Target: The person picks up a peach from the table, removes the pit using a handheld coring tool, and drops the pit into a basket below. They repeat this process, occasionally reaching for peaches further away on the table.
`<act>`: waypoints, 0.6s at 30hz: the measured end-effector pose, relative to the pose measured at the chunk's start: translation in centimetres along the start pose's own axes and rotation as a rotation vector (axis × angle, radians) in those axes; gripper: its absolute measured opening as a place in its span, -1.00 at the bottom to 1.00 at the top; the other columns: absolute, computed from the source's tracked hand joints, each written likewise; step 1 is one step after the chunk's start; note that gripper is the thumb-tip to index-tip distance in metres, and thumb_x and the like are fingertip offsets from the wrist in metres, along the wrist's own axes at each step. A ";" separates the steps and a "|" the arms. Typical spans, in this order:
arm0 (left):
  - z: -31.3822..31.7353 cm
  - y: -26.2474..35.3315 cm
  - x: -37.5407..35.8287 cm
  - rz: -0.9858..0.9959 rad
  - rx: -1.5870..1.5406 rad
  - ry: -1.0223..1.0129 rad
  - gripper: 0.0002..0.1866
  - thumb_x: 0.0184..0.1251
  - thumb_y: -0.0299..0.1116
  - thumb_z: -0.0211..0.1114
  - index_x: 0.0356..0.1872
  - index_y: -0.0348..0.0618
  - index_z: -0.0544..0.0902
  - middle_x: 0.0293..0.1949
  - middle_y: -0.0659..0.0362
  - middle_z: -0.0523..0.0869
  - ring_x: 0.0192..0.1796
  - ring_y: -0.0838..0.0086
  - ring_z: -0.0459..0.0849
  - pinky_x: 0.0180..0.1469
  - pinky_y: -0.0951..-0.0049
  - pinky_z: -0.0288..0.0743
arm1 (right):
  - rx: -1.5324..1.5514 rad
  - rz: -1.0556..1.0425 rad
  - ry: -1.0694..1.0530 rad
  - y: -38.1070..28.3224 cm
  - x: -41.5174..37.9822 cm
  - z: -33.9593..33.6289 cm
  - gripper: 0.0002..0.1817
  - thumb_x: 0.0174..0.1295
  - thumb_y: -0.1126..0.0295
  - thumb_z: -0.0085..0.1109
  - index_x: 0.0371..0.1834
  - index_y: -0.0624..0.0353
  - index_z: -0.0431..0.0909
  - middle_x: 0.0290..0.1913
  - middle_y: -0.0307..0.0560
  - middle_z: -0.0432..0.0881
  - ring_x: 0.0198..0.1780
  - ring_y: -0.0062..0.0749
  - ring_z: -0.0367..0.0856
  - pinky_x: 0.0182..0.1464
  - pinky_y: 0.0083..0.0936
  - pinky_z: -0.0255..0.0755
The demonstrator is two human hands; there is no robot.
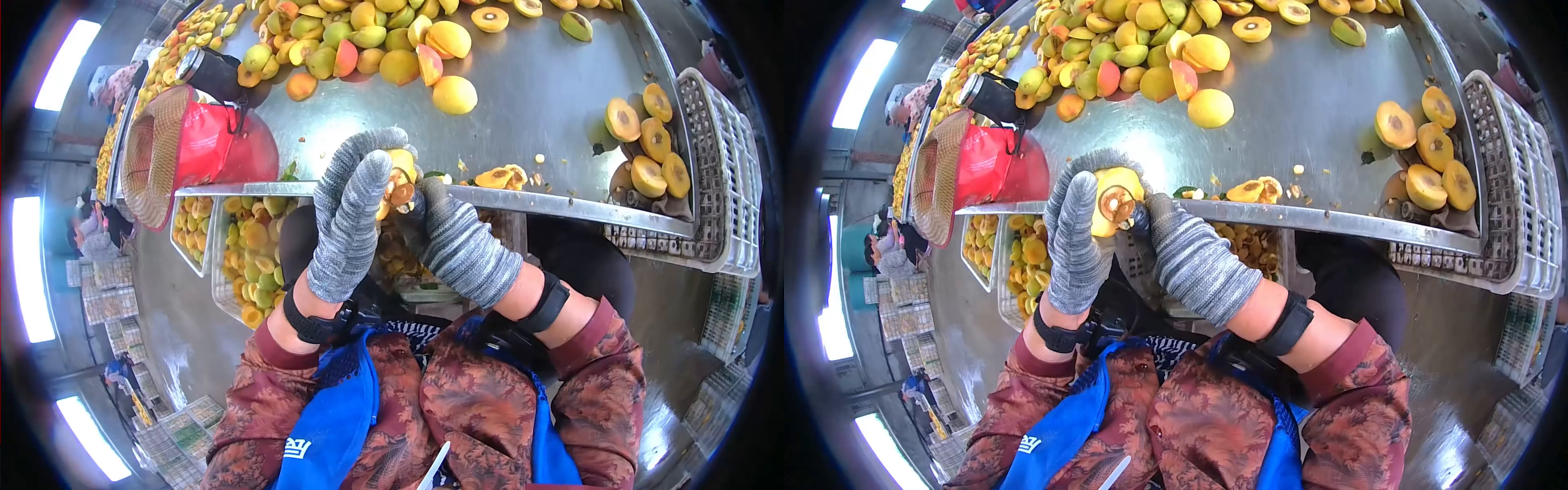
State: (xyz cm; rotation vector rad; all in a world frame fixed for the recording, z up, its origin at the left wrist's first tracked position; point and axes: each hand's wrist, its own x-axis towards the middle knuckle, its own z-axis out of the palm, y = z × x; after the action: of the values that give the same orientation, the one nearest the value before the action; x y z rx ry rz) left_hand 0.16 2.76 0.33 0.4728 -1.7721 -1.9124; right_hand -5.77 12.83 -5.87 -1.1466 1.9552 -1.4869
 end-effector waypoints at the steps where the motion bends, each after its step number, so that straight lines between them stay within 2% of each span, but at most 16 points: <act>1: -0.1 -0.1 0.0 0.023 0.033 -0.006 -0.64 0.25 -0.16 0.09 -0.12 -0.27 0.48 -0.28 0.14 0.56 -0.23 0.53 0.53 -0.13 0.55 0.42 | -0.021 -0.007 -0.019 0.1 0.0 -0.1 -0.69 0.06 0.46 0.11 -0.16 0.24 0.26 -0.42 0.05 0.46 -0.42 -0.10 0.49 -0.42 -0.35 0.36; 3: -0.3 -0.2 -0.2 0.021 0.111 -0.005 -0.63 0.25 -0.15 0.05 -0.14 -0.27 0.48 -0.27 0.12 0.56 -0.23 0.51 0.54 -0.13 0.53 0.43 | -0.047 0.055 -0.092 0.0 0.1 -0.3 -0.70 0.05 0.47 0.11 -0.16 0.23 0.27 -0.39 0.05 0.46 -0.40 -0.13 0.49 -0.40 -0.35 0.36; 5: -0.7 -0.3 -0.2 0.020 0.191 -0.004 -0.63 0.25 -0.13 0.02 -0.17 -0.27 0.48 -0.26 0.10 0.56 -0.22 0.49 0.55 -0.12 0.51 0.44 | 0.002 0.044 -0.065 -0.1 0.0 0.2 -0.71 0.05 0.48 0.11 -0.17 0.23 0.28 -0.39 0.06 0.47 -0.38 -0.14 0.50 -0.38 -0.35 0.37; 8: -1.2 -0.9 -0.2 0.043 0.251 0.008 -0.65 0.24 -0.16 0.09 -0.12 -0.25 0.49 -0.23 0.15 0.55 -0.18 0.56 0.50 -0.08 0.52 0.39 | -0.009 0.027 -0.040 -0.2 0.2 0.5 -0.70 0.02 0.53 0.11 -0.15 0.24 0.30 -0.36 0.07 0.49 -0.34 -0.15 0.51 -0.33 -0.37 0.38; 10: -1.0 -1.0 -0.2 0.063 0.264 0.078 -0.57 0.26 -0.04 0.01 -0.15 -0.26 0.48 -0.26 0.10 0.56 -0.21 0.49 0.54 -0.10 0.52 0.44 | -0.053 0.062 -0.111 0.7 0.7 1.0 -0.67 0.01 0.55 0.10 -0.12 0.25 0.31 -0.34 0.07 0.50 -0.32 -0.15 0.52 -0.30 -0.37 0.39; 11: -1.0 -0.9 -0.1 0.065 0.264 0.078 -0.57 0.26 -0.04 0.01 -0.15 -0.26 0.48 -0.26 0.10 0.56 -0.21 0.49 0.54 -0.10 0.52 0.44 | -0.026 0.029 -0.099 0.9 0.7 0.9 -0.64 0.01 0.54 0.11 -0.09 0.26 0.30 -0.36 0.10 0.51 -0.34 -0.11 0.53 -0.31 -0.35 0.40; 13: -1.0 -0.7 0.1 -0.114 -0.070 0.005 -0.51 0.27 0.03 -0.03 -0.09 -0.24 0.44 -0.23 0.09 0.55 -0.19 0.47 0.54 -0.08 0.50 0.43 | -0.082 0.016 -0.062 0.6 0.9 0.4 -0.65 0.01 0.53 0.10 -0.10 0.26 0.30 -0.38 0.13 0.51 -0.35 -0.07 0.53 -0.33 -0.33 0.40; 15: -1.6 -1.0 0.5 -0.119 -0.026 -0.015 -0.48 0.27 0.06 -0.05 -0.06 -0.24 0.42 -0.21 0.09 0.54 -0.16 0.45 0.54 -0.05 0.48 0.43 | -0.221 0.002 -0.039 0.1 0.9 -0.2 -0.68 0.05 0.50 0.09 -0.12 0.27 0.29 -0.43 0.20 0.50 -0.37 0.04 0.52 -0.38 -0.29 0.40; 17: -1.7 -0.8 0.8 -0.124 0.010 -0.035 -0.45 0.27 0.09 -0.06 -0.03 -0.23 0.40 -0.18 0.08 0.53 -0.14 0.43 0.53 -0.03 0.46 0.42 | -0.263 0.031 -0.050 0.2 1.0 -0.5 -0.68 0.04 0.48 0.10 -0.13 0.27 0.29 -0.43 0.21 0.50 -0.36 0.05 0.52 -0.38 -0.29 0.39; 18: -1.6 -0.2 0.8 -0.163 0.005 -0.051 -0.50 0.30 0.03 -0.08 -0.02 -0.23 0.40 -0.19 0.10 0.52 -0.15 0.46 0.52 -0.05 0.50 0.42 | -0.294 0.064 -0.063 0.2 1.0 -0.6 -0.68 0.04 0.47 0.11 -0.14 0.28 0.29 -0.42 0.21 0.50 -0.35 0.06 0.51 -0.39 -0.29 0.39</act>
State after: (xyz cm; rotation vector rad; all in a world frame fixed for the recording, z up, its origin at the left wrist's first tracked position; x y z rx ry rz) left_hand 0.32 1.01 0.08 0.5911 -1.8202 -2.0482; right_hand -6.90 12.36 -5.70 -1.2198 2.1961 -1.1432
